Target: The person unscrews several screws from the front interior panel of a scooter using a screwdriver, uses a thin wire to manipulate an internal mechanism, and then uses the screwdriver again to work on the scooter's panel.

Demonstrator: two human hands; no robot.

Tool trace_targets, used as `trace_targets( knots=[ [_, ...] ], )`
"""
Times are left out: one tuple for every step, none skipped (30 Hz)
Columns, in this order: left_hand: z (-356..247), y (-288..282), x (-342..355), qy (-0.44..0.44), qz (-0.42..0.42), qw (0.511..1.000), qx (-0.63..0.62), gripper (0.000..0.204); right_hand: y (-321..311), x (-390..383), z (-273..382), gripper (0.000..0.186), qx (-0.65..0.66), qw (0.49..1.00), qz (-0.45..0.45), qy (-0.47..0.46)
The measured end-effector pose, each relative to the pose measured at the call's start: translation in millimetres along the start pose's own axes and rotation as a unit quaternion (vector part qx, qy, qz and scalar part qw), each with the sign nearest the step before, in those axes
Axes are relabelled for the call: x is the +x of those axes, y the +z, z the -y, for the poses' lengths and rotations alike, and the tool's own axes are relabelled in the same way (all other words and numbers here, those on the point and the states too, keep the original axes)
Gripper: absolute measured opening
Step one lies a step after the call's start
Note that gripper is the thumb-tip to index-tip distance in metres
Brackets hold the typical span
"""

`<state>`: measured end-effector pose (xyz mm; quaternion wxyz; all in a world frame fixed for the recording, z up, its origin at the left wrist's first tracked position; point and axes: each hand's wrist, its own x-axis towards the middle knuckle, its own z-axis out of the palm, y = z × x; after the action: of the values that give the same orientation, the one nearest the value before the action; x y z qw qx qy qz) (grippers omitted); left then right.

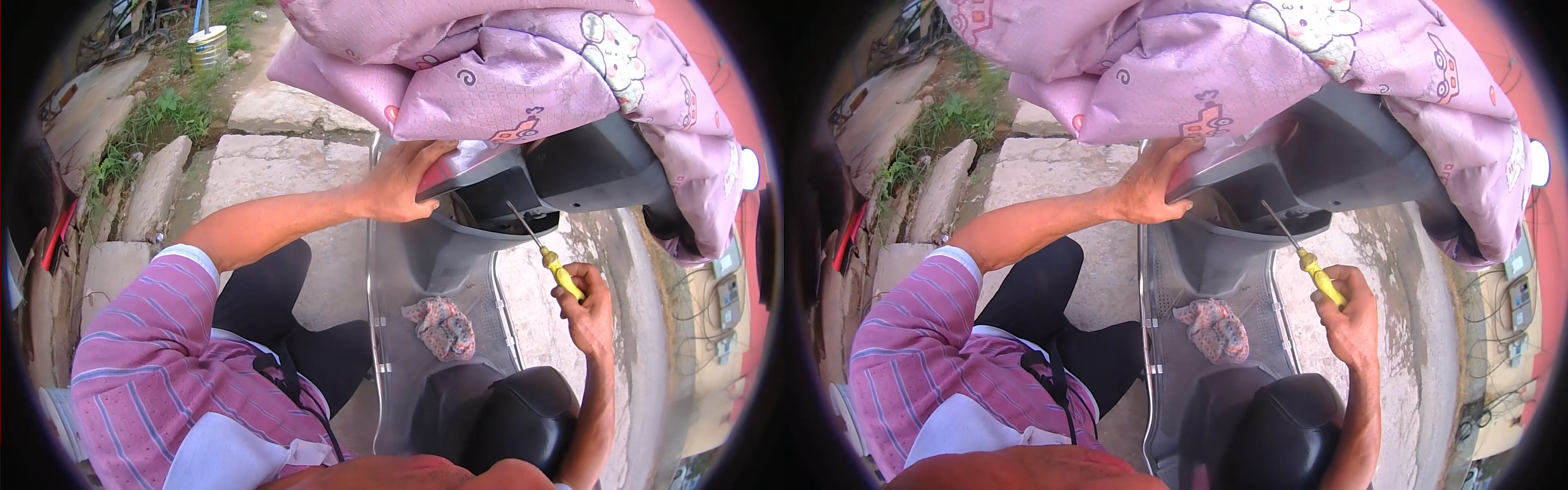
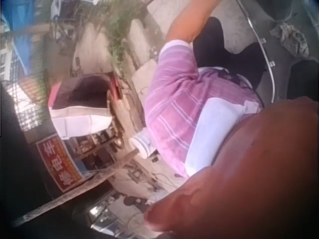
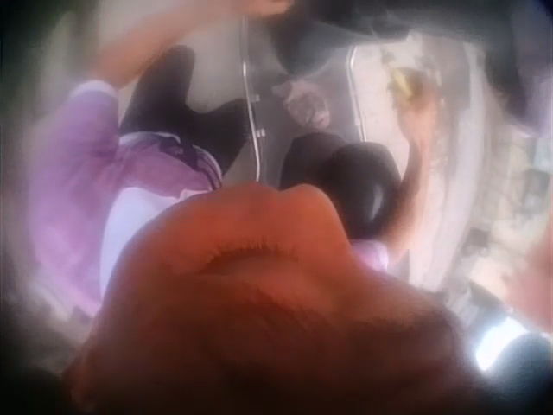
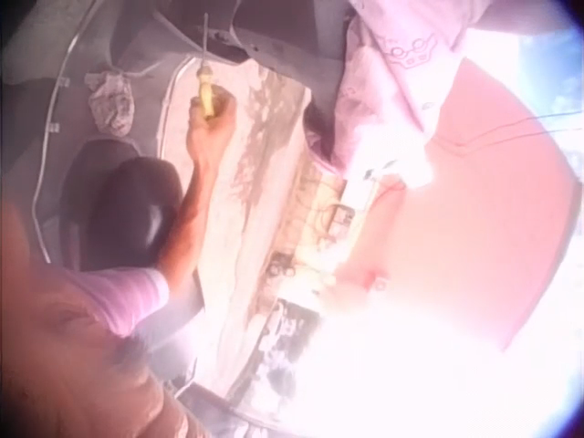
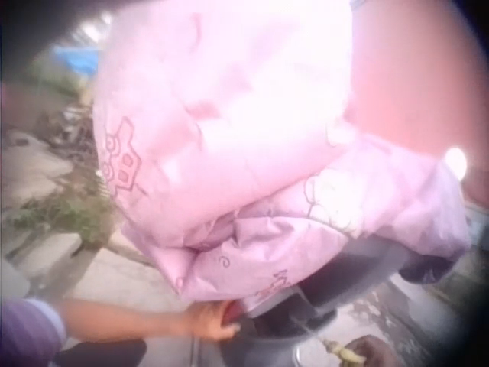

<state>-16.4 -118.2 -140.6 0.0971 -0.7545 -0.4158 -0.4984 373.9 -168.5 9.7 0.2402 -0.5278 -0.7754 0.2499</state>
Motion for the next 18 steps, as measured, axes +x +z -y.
trace_targets(
  knots=[
    [1, 0, -1, -0.007, 0.008, 1.000, 0.003, 0.105, 3, 1, 8, 0.033, -0.010, 1.000, -0.018, -0.008],
    [2, 0, -1, -0.009, 0.008, 1.000, -0.001, 0.105, 4, 0, 16, 0.033, -0.011, 1.000, -0.017, -0.005],
    [3, 0, 1, 0.007, -0.012, 1.000, 0.013, 0.103, 5, -2, 25, 0.034, -0.006, 0.999, -0.032, 0.004],
    [3, 1, -1, 0.020, -0.030, 0.999, 0.026, 0.102, 7, -5, 31, 0.035, -0.001, 0.999, -0.044, 0.015],
    [4, 3, -3, 0.016, -0.028, 0.999, 0.022, 0.102, 10, -6, 33, 0.036, -0.032, 0.998, -0.062, 0.012],
    [5, 6, -4, 0.017, -0.039, 0.999, 0.028, 0.102, 11, -9, 36, 0.036, -0.034, 0.998, -0.058, 0.017],
    [7, 7, -4, 0.019, -0.050, 0.998, 0.035, 0.102, 12, -13, 42, 0.036, -0.047, 0.996, -0.081, 0.008],
    [8, 8, -4, 0.017, -0.049, 0.998, 0.033, 0.102, 12, -15, 48, 0.036, -0.061, 0.993, -0.104, 0.000],
    [8, 8, -5, 0.007, -0.043, 0.999, 0.012, 0.098, 11, -18, 54, 0.035, -0.067, 0.991, -0.119, 0.000],
    [8, 7, -4, -0.002, -0.039, 0.999, -0.010, 0.095, 8, -20, 58, 0.035, -0.067, 0.989, -0.128, -0.018],
    [11, 10, -6, -0.003, -0.039, 0.999, -0.011, 0.095, 6, -22, 66, 0.035, -0.083, 0.987, -0.136, -0.020],
    [16, 16, -9, -0.014, -0.031, 0.999, -0.020, 0.094, 7, -25, 74, 0.035, -0.099, 0.984, -0.143, -0.022],
    [14, 17, -7, -0.023, -0.022, 0.999, -0.032, 0.092, 8, -27, 79, 0.035, -0.101, 0.984, -0.145, -0.019],
    [13, 17, -6, -0.022, -0.021, 0.999, -0.036, 0.092, 10, -26, 84, 0.034, -0.133, 0.977, -0.160, -0.037],
    [13, 14, -7, -0.016, -0.014, 1.000, -0.016, 0.097, 11, -25, 88, 0.034, -0.166, 0.969, -0.174, -0.055],
    [12, 11, -4, -0.007, -0.009, 1.000, 0.004, 0.102, 10, -23, 92, 0.034, -0.167, 0.968, -0.179, -0.052],
    [12, 11, -3, -0.003, -0.008, 1.000, 0.000, 0.102, 9, -21, 95, 0.034, -0.176, 0.965, -0.181, -0.064],
    [12, 12, -3, -0.005, -0.018, 1.000, 0.006, 0.102, 8, -18, 98, 0.034, -0.186, 0.962, -0.183, -0.076]
  ],
)
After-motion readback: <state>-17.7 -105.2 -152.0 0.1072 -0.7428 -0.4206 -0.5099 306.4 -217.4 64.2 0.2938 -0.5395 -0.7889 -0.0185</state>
